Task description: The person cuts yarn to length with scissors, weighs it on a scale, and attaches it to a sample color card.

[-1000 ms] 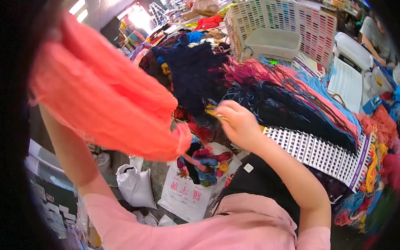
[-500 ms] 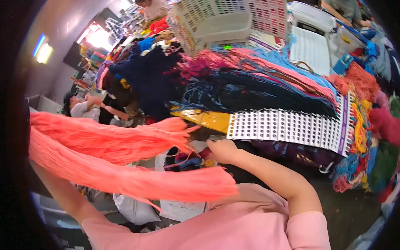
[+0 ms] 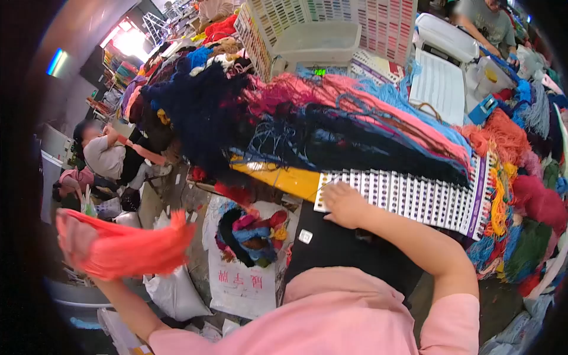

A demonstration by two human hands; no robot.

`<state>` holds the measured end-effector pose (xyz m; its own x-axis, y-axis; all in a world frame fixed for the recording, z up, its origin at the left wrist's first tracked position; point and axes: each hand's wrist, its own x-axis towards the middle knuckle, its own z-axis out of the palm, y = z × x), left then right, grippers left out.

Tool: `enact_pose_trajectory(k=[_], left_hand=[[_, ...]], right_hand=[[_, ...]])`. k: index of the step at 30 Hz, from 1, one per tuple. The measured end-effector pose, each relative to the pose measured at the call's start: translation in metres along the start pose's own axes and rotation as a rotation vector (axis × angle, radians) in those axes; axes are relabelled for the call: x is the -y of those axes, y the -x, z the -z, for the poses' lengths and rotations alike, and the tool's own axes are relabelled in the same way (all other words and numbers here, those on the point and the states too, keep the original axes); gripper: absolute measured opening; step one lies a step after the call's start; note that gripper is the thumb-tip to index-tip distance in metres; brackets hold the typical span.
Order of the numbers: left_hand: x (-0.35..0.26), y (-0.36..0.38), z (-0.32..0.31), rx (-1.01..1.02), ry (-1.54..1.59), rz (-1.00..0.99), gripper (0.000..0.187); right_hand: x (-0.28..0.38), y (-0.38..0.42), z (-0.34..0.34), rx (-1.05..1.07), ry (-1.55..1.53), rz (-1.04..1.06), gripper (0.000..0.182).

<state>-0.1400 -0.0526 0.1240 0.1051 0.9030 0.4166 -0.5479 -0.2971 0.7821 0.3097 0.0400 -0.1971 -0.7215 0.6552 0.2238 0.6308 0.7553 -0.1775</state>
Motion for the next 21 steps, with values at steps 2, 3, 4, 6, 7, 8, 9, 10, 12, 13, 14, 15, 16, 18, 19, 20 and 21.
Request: enact_pose_trajectory(k=[2,3,4,6,7,8,9,10,12,13,14,15,16,18,19,20,21], left_hand=[[0.051,0.000,0.000,0.188,0.016,0.215,0.037],[0.075,0.000,0.007,0.212,0.079,0.270,0.039],[0.099,0.003,0.014,0.237,0.143,0.332,0.042],[0.145,0.005,0.024,0.051,0.129,0.433,0.040],[0.165,0.002,0.017,-0.080,0.048,0.481,0.038],[0.185,-0.004,0.018,-0.057,0.067,0.559,0.039],[0.208,-0.005,0.026,-0.082,0.110,0.625,0.039],[0.229,-0.011,0.029,-0.053,0.133,0.673,0.038],[0.268,-0.019,0.023,-0.066,0.203,0.686,0.035],[0.281,-0.022,0.013,-0.177,0.094,0.691,0.030],[0.298,-0.025,0.009,-0.230,0.177,0.715,0.027],[0.315,-0.029,0.006,-0.283,0.261,0.735,0.024],[0.327,-0.035,-0.001,-0.288,0.267,0.742,0.023],[0.346,-0.047,-0.015,-0.313,0.273,0.764,0.022],[0.352,-0.051,-0.027,-0.354,0.257,0.796,0.021],[0.354,-0.056,-0.040,-0.391,0.239,0.829,0.021],[0.357,-0.061,-0.047,-0.424,0.218,0.860,0.021]], right_hand=[[-0.006,-0.035,-0.005,0.094,-0.062,0.042,0.050],[-0.013,-0.053,-0.013,0.023,0.012,0.100,0.050],[-0.022,-0.077,-0.025,0.007,0.055,0.101,0.051],[-0.035,-0.137,-0.023,-0.164,0.204,0.095,0.046],[-0.036,-0.169,-0.003,-0.146,0.143,0.020,0.037],[-0.040,-0.199,0.011,-0.199,0.142,-0.027,0.033],[-0.041,-0.225,0.029,-0.197,0.092,-0.127,0.020],[-0.042,-0.242,0.048,-0.143,0.032,-0.191,0.014],[-0.048,-0.251,0.060,-0.074,-0.071,-0.218,0.013],[-0.050,-0.245,0.061,-0.046,-0.130,-0.220,0.014],[-0.052,-0.231,0.063,-0.046,-0.156,-0.176,0.015],[-0.057,-0.212,0.064,-0.046,-0.181,-0.131,0.017],[-0.067,-0.194,0.062,-0.031,-0.231,-0.155,0.017],[-0.102,-0.168,0.051,-0.041,-0.239,-0.281,0.021],[-0.124,-0.162,0.043,-0.071,-0.195,-0.388,0.026],[-0.146,-0.161,0.042,-0.170,-0.138,-0.419,0.030],[-0.167,-0.166,0.043,-0.273,-0.078,-0.450,0.035]])
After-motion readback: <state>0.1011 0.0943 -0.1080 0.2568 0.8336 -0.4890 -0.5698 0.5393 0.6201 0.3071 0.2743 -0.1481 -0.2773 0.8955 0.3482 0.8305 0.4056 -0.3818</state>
